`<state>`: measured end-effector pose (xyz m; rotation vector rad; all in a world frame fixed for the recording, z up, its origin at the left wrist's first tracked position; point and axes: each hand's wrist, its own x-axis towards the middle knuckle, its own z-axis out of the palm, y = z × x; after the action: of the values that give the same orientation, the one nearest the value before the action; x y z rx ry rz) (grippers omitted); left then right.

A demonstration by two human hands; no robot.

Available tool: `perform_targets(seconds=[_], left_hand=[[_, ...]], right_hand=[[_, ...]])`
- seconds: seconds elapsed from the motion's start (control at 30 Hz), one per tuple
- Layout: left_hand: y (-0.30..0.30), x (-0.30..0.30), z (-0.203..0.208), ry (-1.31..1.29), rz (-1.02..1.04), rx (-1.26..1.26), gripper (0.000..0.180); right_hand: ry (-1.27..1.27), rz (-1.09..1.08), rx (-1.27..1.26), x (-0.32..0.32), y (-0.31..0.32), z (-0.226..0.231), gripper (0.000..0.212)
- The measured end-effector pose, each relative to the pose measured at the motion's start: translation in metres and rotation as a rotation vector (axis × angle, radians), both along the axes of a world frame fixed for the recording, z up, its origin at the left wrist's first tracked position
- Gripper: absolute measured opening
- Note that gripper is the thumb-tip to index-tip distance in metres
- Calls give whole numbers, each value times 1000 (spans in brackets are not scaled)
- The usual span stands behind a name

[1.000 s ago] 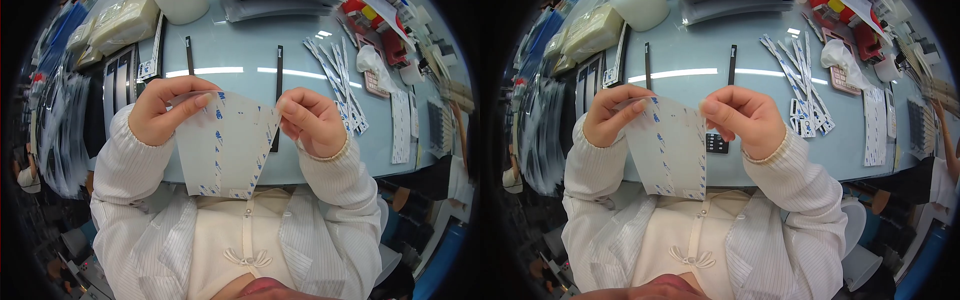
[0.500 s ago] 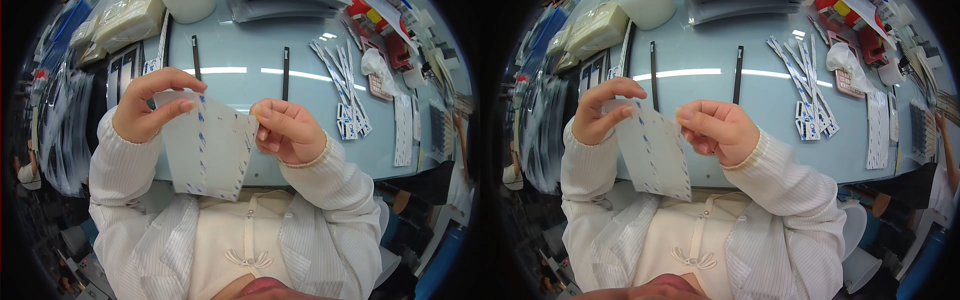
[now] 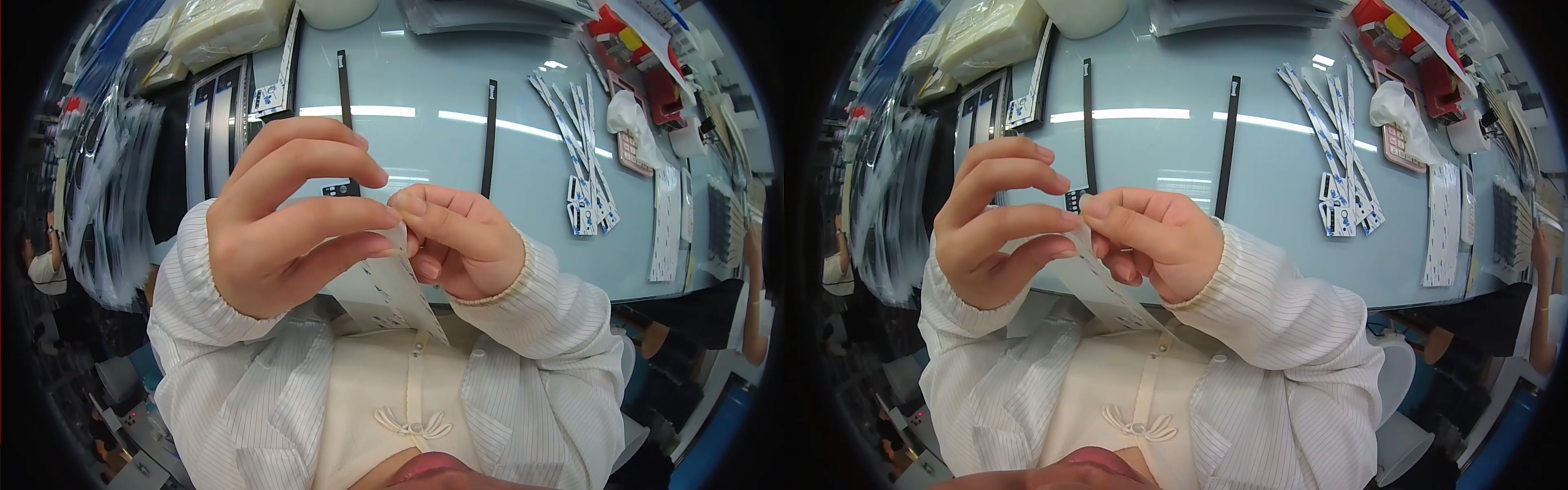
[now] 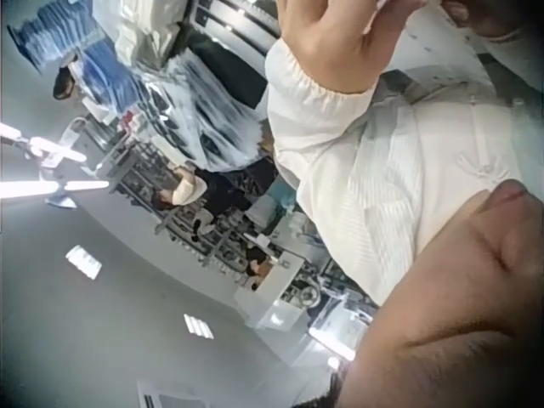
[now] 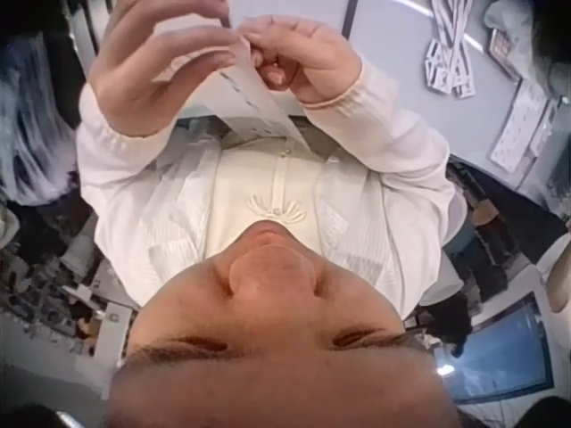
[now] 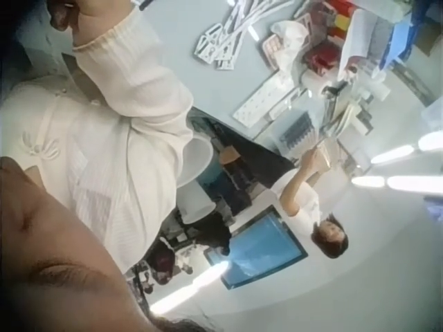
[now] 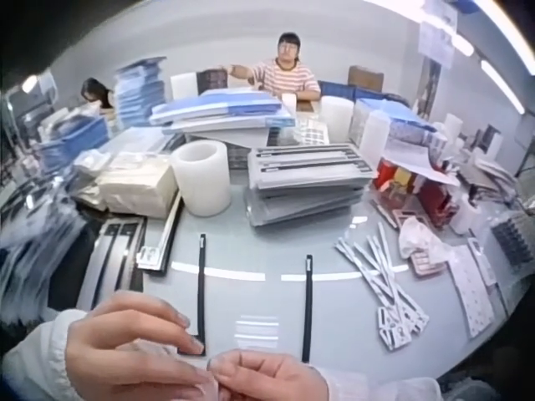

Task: Applying adhesive strips to electronic components at a production workbench.

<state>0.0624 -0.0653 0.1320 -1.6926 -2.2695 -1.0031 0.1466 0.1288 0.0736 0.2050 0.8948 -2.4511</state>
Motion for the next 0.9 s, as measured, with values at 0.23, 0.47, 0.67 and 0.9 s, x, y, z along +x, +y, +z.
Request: perform_targets(seconds=[0.23,0.47,0.67,0.9], left_hand=[[-8,3,1,152,107,84,25],[-47,-8,17,768,22,121,15],[-67,-7,41,1015,-131,266,16],[-1,-27,-1,541,188,189,18]], right_hand=[[67,-94,-175,-22,-5,-21,30],[-42,-418,81,-90,15,-19,33],[-227,-565,267,-129,37,-26,33],[-152,-473,591,-121,47,-31,35]])
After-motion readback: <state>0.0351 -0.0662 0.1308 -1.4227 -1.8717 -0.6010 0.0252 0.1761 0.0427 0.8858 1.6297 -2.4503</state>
